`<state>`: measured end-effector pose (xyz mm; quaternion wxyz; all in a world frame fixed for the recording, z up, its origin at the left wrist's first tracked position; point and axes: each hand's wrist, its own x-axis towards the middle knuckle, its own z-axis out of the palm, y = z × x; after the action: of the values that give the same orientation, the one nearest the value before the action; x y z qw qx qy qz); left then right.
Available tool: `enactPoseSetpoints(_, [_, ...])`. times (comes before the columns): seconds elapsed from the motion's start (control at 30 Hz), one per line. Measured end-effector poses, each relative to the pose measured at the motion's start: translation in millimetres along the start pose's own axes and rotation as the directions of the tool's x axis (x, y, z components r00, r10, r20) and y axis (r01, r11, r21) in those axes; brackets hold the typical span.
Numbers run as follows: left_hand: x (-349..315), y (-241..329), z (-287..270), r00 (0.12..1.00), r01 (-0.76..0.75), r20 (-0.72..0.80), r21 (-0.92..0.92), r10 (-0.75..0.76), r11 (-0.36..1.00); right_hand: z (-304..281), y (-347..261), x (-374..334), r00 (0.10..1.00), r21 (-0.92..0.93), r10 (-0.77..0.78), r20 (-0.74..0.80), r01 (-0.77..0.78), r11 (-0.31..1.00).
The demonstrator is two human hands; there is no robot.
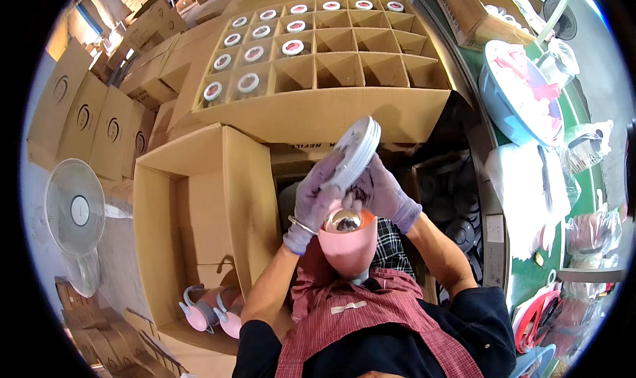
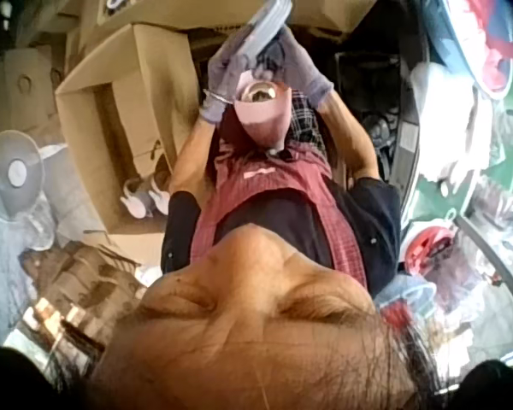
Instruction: The person assembles pink water bottles by inserting a glass liner into the outer shell, screwing on a grey lid, and placing the completed unit into a clear plastic bag. The person repeats this process for multiple bottles, placing the finished products into a cardboard box.
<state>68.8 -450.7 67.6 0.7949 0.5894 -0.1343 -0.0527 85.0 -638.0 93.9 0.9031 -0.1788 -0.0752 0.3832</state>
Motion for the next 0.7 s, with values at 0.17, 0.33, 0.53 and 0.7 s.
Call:
enactPoseSetpoints(0.17, [-0.5, -2.4, -1.3, 0.959, 0.172, -0.206, -0.119, -0.194, 0.978, 3.0, 17.2, 6.2, 0.649, -0.966, -0.734, 0.198, 0.003, -0.257])
enactPoseSetpoints(0.33, [-8.1, -10.6, -10.8, 0.983, -0.158, -0.044, 0.292, 0.179, 0.943, -11.3, 11.1, 15.5, 0.862, -0.530, -0.364, -0.352, 0.137, 0.837])
enactPoseSetpoints(0.53, [-33.4, -5.5, -57.1, 0.974, -0.078, 0.224, 0.424, -0.021, 0.902, -48.9, -6.4, -29.8, 0.725, -0.802, -0.395, -0.564, -0.366, 0.472])
enactPoseSetpoints(0.7, [-35.4, -4.4, -75.0, 0.875, -0.271, 0.478, 0.618, -0.079, 0.738, -47.9, 20.2, -25.3, 0.860, -0.819, -0.314, -0.403, -0.185, 0.544])
